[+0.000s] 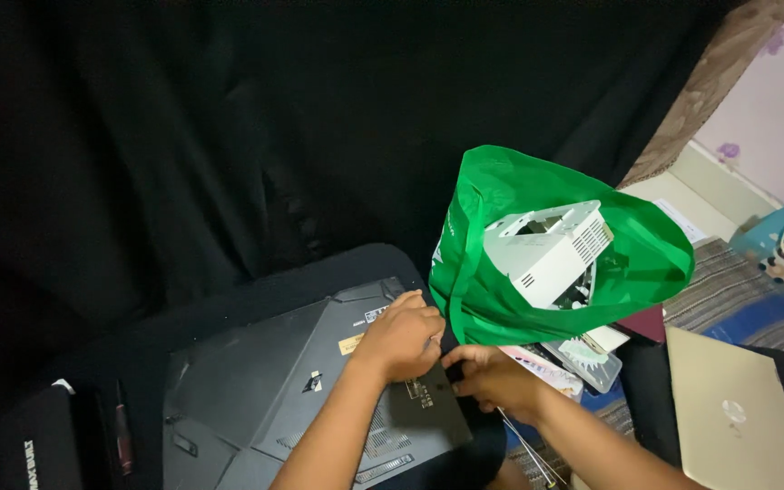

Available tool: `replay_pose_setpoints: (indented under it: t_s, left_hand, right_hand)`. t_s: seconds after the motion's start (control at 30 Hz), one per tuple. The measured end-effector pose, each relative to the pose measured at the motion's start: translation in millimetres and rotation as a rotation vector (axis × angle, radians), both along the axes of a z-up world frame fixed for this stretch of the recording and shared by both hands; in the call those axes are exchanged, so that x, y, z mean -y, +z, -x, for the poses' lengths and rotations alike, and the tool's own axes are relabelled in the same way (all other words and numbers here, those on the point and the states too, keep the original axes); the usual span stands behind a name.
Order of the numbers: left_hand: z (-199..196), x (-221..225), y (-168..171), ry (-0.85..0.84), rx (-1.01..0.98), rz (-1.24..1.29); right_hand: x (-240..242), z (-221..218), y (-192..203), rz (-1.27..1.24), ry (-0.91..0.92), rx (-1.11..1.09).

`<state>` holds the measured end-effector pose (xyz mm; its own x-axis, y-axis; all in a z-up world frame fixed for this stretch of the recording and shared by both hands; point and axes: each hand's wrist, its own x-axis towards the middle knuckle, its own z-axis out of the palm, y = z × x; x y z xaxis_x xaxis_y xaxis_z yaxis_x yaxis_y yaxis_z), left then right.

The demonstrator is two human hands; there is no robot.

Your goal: Disassembling a laptop by removing screws from the back panel and prying the cover off

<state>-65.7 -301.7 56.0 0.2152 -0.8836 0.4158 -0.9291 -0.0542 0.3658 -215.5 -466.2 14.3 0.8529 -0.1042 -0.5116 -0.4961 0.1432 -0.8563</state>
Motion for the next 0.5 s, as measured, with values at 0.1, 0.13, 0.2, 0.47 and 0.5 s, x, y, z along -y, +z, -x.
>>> replay_pose_setpoints:
  t_s: [0.1,0.13,0.2,0.47,0.5]
  left_hand:
    - [-1.2,-1.1,1.4,-0.012,0.027,-0.004]
    - [-2.2,-0.3,0.8,-0.013,0.035,-0.007]
    - [-3.9,-0.4,1.1,-0.012,0.044,-0.009]
    - [1.2,-2.3,7.4,-0.007,-0.049,-0.069]
    - [-0.6,-0.9,2.5,-0.005,-0.049,-0.068]
  right_hand:
    - [0.2,1.3,4.7,-0.045,0.039,-0.003]
    - [-3.2,1.7,9.3,-0.001,0.064,0.004]
    - [-9.3,2.0,21.2,0.044,0.089,0.014]
    - [-14.7,2.2,30.0,0.07,0.131,-0.032]
    - [-15.9,0.6,31.7,0.072,0.132,-0.032]
